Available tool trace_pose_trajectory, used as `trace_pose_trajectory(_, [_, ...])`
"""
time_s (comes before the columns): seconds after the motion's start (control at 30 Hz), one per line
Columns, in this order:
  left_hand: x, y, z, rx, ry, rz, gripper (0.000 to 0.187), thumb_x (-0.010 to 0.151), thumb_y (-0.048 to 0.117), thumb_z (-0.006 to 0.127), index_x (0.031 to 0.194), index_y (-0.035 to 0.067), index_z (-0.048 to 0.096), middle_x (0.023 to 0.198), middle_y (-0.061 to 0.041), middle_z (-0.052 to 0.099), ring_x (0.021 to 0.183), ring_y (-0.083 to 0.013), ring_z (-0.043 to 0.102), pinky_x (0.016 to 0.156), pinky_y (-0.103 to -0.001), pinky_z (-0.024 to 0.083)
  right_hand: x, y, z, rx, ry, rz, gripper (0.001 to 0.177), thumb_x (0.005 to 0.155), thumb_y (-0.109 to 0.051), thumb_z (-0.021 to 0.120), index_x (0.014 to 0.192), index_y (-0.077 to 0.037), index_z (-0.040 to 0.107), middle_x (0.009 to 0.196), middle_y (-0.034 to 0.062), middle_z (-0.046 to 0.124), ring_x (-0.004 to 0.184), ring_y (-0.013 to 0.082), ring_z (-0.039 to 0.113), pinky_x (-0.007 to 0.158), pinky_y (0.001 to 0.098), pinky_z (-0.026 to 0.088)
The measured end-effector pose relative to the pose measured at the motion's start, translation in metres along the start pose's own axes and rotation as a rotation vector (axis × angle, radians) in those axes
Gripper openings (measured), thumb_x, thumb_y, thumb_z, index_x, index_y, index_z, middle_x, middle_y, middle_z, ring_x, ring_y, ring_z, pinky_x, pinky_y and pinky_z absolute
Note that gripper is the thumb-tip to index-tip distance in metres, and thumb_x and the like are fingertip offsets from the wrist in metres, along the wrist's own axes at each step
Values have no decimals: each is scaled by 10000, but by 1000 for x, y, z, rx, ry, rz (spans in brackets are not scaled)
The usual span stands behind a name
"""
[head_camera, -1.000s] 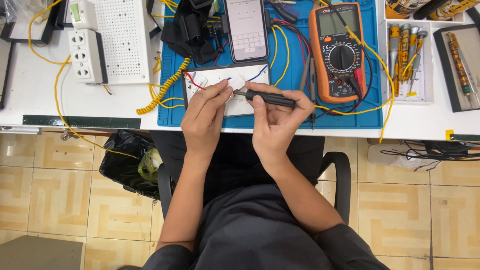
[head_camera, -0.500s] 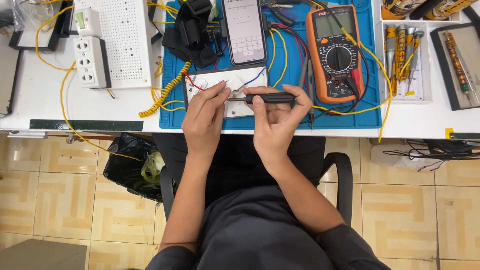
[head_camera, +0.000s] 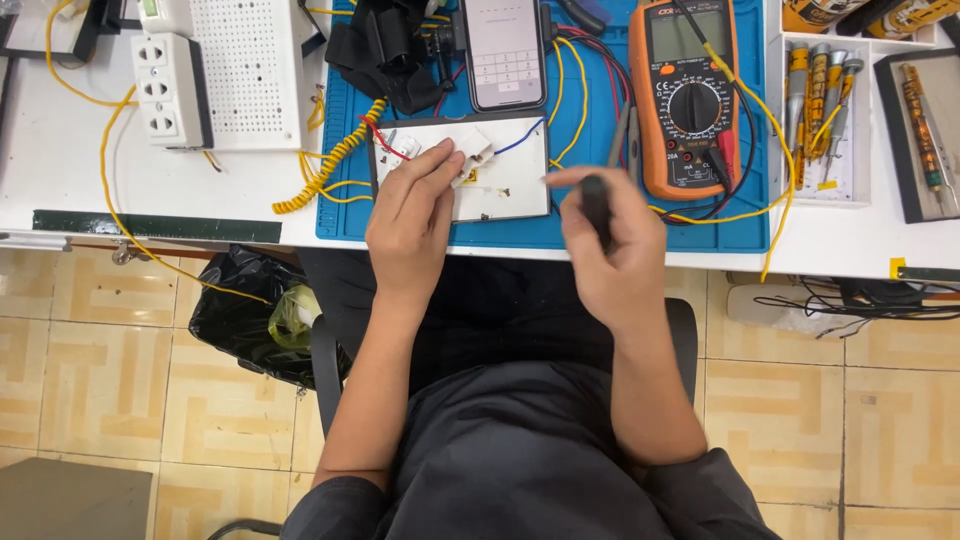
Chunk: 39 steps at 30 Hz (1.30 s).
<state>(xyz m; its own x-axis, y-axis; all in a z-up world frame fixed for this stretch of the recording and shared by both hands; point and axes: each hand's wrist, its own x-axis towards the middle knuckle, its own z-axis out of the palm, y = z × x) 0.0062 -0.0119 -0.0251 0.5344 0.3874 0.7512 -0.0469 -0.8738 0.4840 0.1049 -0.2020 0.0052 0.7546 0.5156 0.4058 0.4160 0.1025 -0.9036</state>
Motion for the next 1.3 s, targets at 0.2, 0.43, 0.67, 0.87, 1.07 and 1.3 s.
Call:
trace_pose_trajectory(0.2, [1,-3,-2,-13,-23,22,293,1017,-105,815,1247,77,815,1269,-47,813,1174,-235,786,1039,-373,657,4,-37,7,-623,-462,-110,475,907,-27,716,1345,-154,850,910,129,693,604,394,667,569,495,579])
trace_pose_trajectory(0.43, [1,-3,-3,-19,-41,10,327,1003,-122,820,1263,76,810,1277,-54,809,1180,-236,780,1052,-372,644,8,-40,16,-649,-603,96,567,928,-32,640,1483,-102,737,828,200,791,637,423,757,587,471,579])
trace_pose_trajectory(0.67, [1,-3,-5,-29,-60,9,338,1000,-125,818,1269,79,796,1285,-43,801,1193,-224,774,1059,-372,644,3,-27,8,-826,-530,162,509,974,-89,648,1469,-172,731,732,112,753,609,342,754,557,424,567])
trace_pose_trajectory(0.87, [0,-3,-4,-34,-65,-3,352,997,-131,820,1274,84,797,1285,-39,799,1195,-224,772,1064,-371,640,4,-39,9,-695,-545,209,544,982,-62,634,1505,-186,720,725,145,761,644,360,769,599,416,590])
trace_pose_trajectory(1.07, [2,-4,-6,-39,-84,-8,357,992,-136,821,1271,86,797,1271,-42,801,1190,-223,775,1062,-369,638,6,-27,9,-743,-543,241,502,974,-87,648,1463,-178,719,672,108,730,602,326,745,573,407,559])
trace_pose_trajectory(1.3, [1,-7,-7,-92,-132,-49,399,977,-127,833,1301,102,781,1254,-32,801,1205,-233,777,1071,-386,633,1,-40,2,-539,-240,208,407,1046,-48,661,1443,-112,720,660,107,693,595,265,694,584,332,516])
